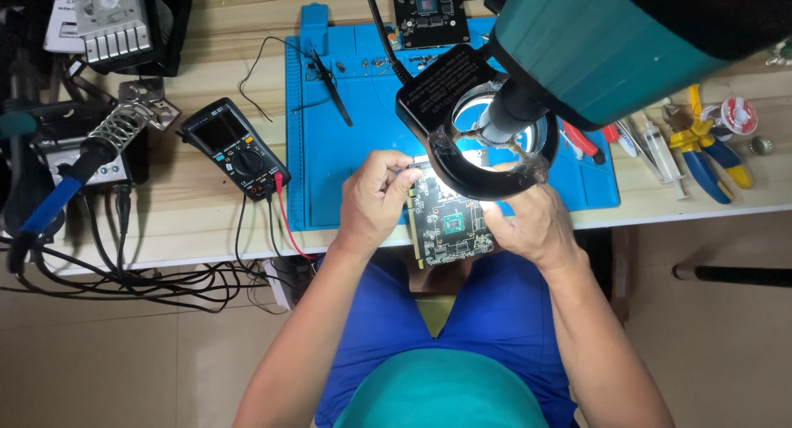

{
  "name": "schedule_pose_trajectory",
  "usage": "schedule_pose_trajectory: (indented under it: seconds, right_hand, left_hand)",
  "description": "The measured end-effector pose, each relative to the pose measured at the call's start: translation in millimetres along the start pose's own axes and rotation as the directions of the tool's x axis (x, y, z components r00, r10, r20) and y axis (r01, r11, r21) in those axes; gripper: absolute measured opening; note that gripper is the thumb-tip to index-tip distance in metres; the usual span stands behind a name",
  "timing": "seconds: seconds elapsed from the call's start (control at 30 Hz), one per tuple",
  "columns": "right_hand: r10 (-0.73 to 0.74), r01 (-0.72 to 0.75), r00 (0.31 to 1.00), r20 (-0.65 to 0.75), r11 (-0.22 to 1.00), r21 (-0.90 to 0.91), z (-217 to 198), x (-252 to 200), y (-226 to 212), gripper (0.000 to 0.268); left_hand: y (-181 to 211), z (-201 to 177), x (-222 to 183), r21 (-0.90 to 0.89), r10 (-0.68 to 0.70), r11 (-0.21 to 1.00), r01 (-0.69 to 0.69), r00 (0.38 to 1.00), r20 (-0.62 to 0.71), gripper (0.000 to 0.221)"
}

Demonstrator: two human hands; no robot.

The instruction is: Inspecting a circuit board under a digital microscope at a repair bench

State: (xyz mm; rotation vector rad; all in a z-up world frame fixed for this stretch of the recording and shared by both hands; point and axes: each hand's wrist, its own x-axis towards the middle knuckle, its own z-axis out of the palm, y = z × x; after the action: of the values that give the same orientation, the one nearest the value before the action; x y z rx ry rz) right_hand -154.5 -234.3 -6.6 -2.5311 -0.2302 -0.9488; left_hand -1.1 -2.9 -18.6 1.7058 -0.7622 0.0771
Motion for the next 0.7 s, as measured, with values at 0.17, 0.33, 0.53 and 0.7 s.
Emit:
schedule_pose_trajectory:
  seconds: [0.17,0.33,0.53,0.7]
  right_hand:
    - [0.027,-0.027,0.999,-0.038,1.0,0.008,1,-8,3,0.01]
    - [-0.007,0.007,1.0,-0.022,1.0,0.013,-3,0,0,0.006]
    - [-0.035,0.038,0.997,0.069,0.998,-0.044,-11,23,-20,0.012]
    - [0.001,0.003,0.998,0.071,0.998,-0.058,7,-7,10,0.016]
  left_hand:
    - [0,0,1,-0.003,0.0,1.0,0.0,1.0,-0.003,0.016]
    - [1,0,1,0.013,-0.005,1.0,0.005,1.0,0.002,0.018]
    - [-4,1,-2,0.02,-0.01,1.0,0.009,1.0,0.027,0.016]
    - [-1,1,-1,0.043,-0.007,0.999,0.006,0.999,0.034,0.016]
